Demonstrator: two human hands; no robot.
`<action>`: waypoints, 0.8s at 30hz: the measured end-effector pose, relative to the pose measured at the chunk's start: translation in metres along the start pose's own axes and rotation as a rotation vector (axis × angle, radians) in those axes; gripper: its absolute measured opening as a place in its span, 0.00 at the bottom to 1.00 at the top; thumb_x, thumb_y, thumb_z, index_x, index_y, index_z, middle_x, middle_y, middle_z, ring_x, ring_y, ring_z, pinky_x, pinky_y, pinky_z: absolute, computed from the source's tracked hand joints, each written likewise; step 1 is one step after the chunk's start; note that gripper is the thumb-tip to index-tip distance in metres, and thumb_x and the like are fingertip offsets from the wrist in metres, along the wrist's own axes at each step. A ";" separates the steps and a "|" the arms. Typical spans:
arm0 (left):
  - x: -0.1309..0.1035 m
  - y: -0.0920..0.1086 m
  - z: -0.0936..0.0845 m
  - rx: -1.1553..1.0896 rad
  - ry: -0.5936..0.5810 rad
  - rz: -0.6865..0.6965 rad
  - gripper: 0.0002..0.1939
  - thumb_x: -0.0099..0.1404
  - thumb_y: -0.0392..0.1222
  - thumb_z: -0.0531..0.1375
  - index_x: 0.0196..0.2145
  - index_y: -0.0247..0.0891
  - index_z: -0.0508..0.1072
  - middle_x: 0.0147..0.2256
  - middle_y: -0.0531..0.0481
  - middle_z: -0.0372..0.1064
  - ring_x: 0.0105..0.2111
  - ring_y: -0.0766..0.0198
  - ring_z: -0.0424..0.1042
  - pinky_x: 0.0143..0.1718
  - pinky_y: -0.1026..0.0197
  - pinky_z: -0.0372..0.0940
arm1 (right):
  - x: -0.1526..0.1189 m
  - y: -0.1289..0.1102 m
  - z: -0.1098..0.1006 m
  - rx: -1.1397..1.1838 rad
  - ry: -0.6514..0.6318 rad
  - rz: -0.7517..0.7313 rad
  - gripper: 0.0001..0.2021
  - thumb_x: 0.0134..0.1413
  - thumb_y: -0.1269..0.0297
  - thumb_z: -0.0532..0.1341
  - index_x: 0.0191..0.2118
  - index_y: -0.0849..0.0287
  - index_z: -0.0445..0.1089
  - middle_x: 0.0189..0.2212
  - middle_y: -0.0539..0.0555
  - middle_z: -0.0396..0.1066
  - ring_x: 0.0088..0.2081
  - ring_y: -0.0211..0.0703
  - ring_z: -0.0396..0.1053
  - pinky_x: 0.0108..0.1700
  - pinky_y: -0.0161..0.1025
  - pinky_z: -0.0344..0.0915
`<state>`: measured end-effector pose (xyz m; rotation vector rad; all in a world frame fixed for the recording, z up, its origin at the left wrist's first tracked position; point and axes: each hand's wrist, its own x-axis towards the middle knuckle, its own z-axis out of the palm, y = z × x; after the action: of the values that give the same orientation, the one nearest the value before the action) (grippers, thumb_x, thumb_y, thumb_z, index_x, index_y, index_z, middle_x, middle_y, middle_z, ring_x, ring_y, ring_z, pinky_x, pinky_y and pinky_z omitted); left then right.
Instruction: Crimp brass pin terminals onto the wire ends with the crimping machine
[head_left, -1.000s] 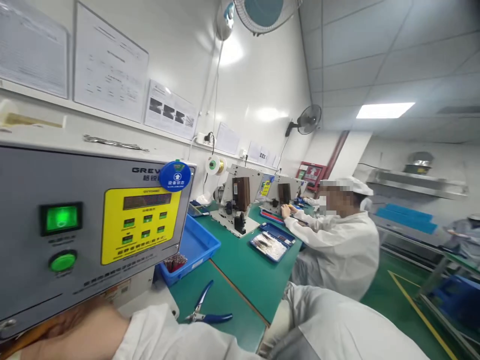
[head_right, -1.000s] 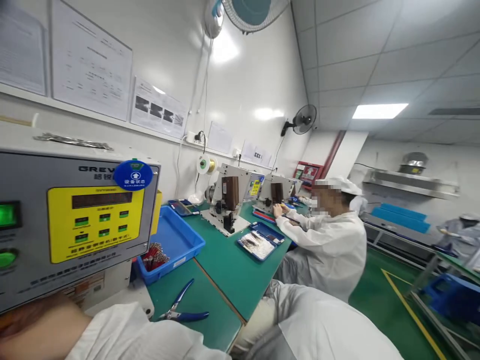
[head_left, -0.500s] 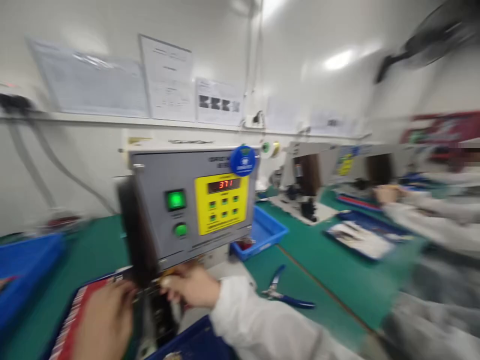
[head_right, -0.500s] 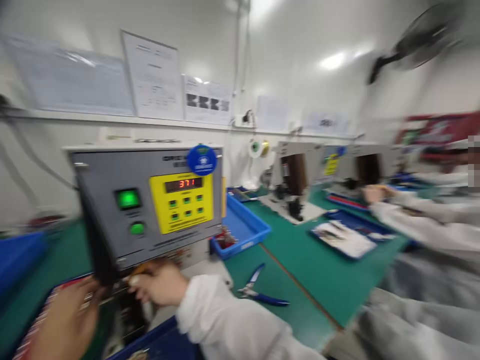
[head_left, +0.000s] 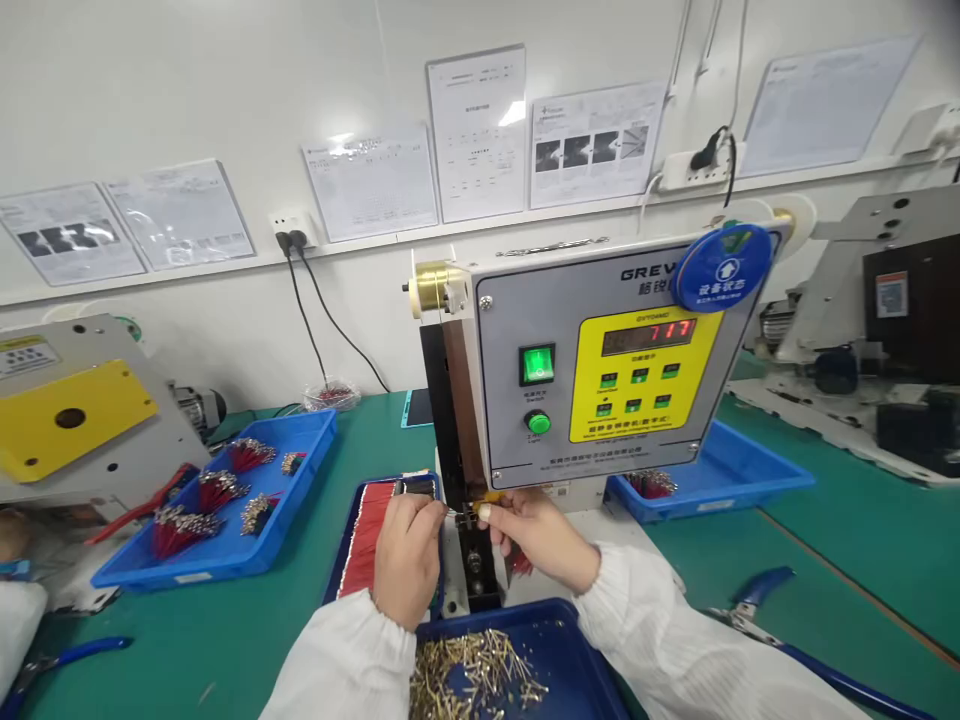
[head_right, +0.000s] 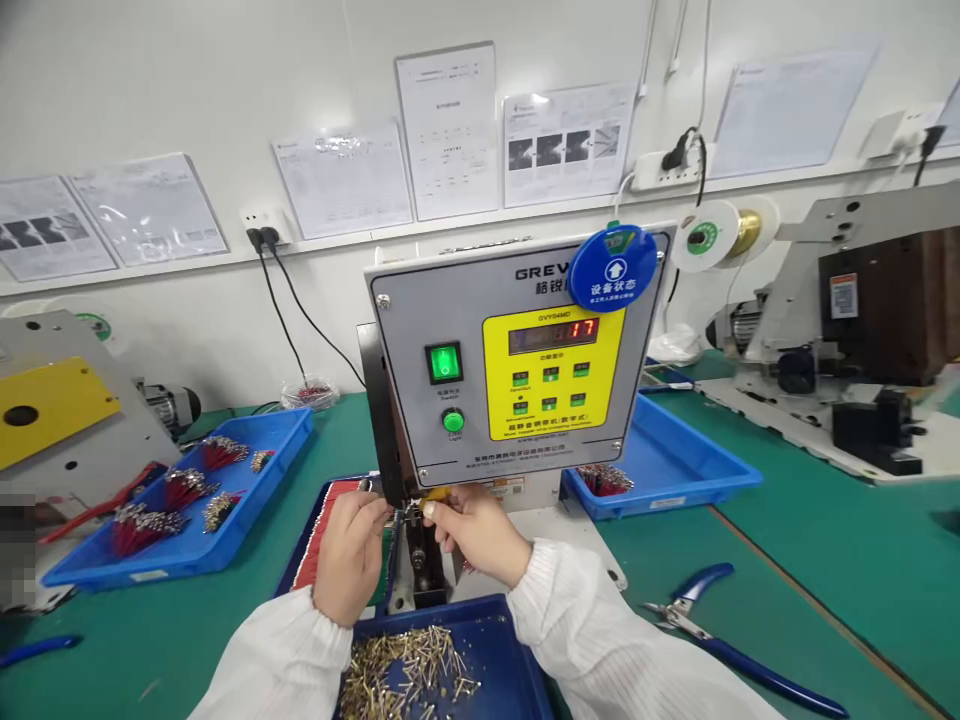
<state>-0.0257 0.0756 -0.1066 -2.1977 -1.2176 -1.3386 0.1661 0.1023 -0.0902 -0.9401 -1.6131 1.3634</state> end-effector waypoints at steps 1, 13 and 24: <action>0.000 -0.001 0.000 0.001 0.001 0.011 0.08 0.67 0.28 0.52 0.40 0.37 0.67 0.38 0.47 0.65 0.39 0.61 0.65 0.40 0.60 0.63 | 0.000 -0.001 0.000 -0.004 0.004 0.006 0.17 0.51 0.49 0.60 0.27 0.61 0.67 0.18 0.47 0.64 0.18 0.34 0.62 0.21 0.32 0.58; 0.001 -0.007 0.002 0.004 0.020 0.079 0.08 0.66 0.29 0.53 0.41 0.37 0.67 0.38 0.46 0.66 0.39 0.59 0.65 0.41 0.57 0.63 | -0.001 -0.005 -0.001 -0.002 0.019 0.089 0.12 0.54 0.57 0.59 0.27 0.61 0.68 0.18 0.47 0.64 0.17 0.32 0.61 0.18 0.28 0.54; -0.001 0.001 -0.001 -0.022 0.000 -0.012 0.09 0.67 0.28 0.52 0.40 0.37 0.68 0.38 0.47 0.66 0.39 0.61 0.64 0.40 0.59 0.63 | -0.003 -0.006 0.000 -0.006 0.004 0.028 0.18 0.50 0.48 0.60 0.27 0.61 0.68 0.18 0.49 0.65 0.19 0.35 0.62 0.24 0.34 0.60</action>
<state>-0.0257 0.0736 -0.1072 -2.2089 -1.2240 -1.3631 0.1670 0.0989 -0.0844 -0.9721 -1.6078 1.3755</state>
